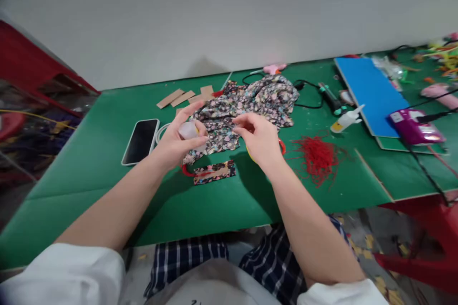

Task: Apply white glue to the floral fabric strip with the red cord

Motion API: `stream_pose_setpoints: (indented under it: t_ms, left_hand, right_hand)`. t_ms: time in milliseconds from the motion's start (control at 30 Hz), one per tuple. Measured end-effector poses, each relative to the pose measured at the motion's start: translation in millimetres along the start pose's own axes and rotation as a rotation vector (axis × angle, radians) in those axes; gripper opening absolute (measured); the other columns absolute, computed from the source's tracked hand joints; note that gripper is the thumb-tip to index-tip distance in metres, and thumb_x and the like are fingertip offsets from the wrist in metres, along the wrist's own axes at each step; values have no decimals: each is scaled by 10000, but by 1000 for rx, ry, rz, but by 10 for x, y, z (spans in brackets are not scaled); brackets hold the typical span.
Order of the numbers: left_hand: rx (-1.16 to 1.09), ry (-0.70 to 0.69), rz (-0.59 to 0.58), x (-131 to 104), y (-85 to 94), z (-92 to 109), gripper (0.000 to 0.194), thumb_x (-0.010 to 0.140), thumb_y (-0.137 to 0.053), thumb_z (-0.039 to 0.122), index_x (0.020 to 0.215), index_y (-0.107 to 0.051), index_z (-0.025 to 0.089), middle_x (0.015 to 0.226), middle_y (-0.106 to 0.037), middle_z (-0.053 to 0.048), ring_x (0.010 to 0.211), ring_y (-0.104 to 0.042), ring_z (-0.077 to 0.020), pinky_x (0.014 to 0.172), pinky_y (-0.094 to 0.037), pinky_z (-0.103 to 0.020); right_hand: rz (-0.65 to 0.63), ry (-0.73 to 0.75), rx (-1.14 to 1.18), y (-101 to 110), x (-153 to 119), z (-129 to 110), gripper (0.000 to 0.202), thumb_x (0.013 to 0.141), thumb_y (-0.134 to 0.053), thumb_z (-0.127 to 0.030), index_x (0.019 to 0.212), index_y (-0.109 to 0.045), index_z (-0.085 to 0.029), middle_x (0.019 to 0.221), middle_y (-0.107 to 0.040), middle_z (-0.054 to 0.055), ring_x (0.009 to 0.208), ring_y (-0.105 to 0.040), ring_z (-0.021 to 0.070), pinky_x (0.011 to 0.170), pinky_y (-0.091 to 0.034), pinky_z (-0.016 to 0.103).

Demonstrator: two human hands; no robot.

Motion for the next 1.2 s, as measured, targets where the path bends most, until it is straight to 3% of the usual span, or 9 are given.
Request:
stream_pose_setpoints:
  t_ms: [233, 333, 433, 567, 667, 767, 833, 1033, 1200]
  left_hand:
    - [77, -96, -8, -231, 245, -112, 645, 766, -651, 322, 1330, -339, 285, 1013, -638, -32, 918, -619, -185, 799, -507, -340]
    - [197, -140, -26, -288, 181, -23, 609, 788, -620, 369, 1326, -339, 311, 1265, -532, -40, 1215, -463, -256, 915, -475, -404]
    - [292, -162, -82, -309, 35, 61, 574, 828, -563, 374, 1342, -316, 312, 1394, -398, -27, 1310, -341, -273, 954, -458, -427]
    - [453, -181, -221, -366, -108, 68, 555, 883, -453, 378, 1386, -246, 266, 1435, -340, -42, 1331, -308, -236, 1052, -377, -406]
    - [673, -210, -207, -499, 44, -7, 550, 894, -417, 361, 1395, -236, 221, 1435, -333, -84, 1321, -318, -224, 1074, -334, -389]
    - [977, -281, -84, -707, 345, -106, 329, 868, -471, 270, 1184, -518, 188, 1148, -579, -101, 1096, -517, -216, 969, -402, -411]
    - [1112, -327, -126, -847, 436, -201, 167, 842, -503, 219, 934, -639, 186, 945, -632, -71, 954, -556, -202, 887, -432, -399]
    - [1134, -358, -333, -984, 356, -304, 222, 826, -526, 212, 1007, -648, 175, 945, -634, -79, 935, -549, -198, 860, -430, -373]
    - [1114, -329, -314, -953, 405, -293, 211, 850, -495, 213, 979, -657, 171, 954, -639, -78, 944, -552, -193, 871, -427, -370]
  right_hand:
    - [-241, -1, -109, -408, -181, 14, 198, 822, -522, -267, 887, -694, -192, 694, -683, 9, 632, -631, 150, 637, -497, 288]
    - [-352, 93, -74, -572, -277, -157, 237, 824, -534, -341, 957, -678, -208, 847, -691, 25, 778, -634, 169, 686, -489, 287]
    - [-464, 149, -7, -749, -388, -284, 313, 768, -605, -355, 1049, -621, -217, 983, -655, 30, 850, -607, 178, 666, -480, 272]
    - [-457, 169, -48, -853, -445, -295, 198, 758, -596, -293, 934, -592, -203, 854, -615, 12, 749, -561, 149, 628, -447, 264]
    - [-364, 153, -129, -808, -405, -238, 185, 715, -647, -331, 808, -581, -186, 800, -567, 19, 738, -528, 153, 646, -433, 285]
    - [-302, 4, -82, -745, -364, -129, 254, 720, -644, -410, 826, -580, -189, 733, -546, 9, 658, -508, 138, 587, -421, 280]
    - [-329, -65, -4, -766, -378, -99, 266, 739, -626, -419, 882, -581, -199, 724, -553, 1, 603, -491, 120, 535, -406, 263]
    - [-399, -131, -5, -904, -463, -41, 295, 685, -673, -426, 871, -598, -210, 727, -597, 0, 556, -503, 114, 486, -412, 252]
    - [-295, -192, -13, -867, -446, 46, 305, 675, -666, -476, 797, -616, -201, 675, -618, 6, 588, -567, 149, 517, -456, 280]
Point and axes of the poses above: each hand's wrist, its own x-axis towards the middle knuckle, its own y-axis out of the back of the hand, z = x × y, the point moved 7 cm from there along x, towards the middle knuckle
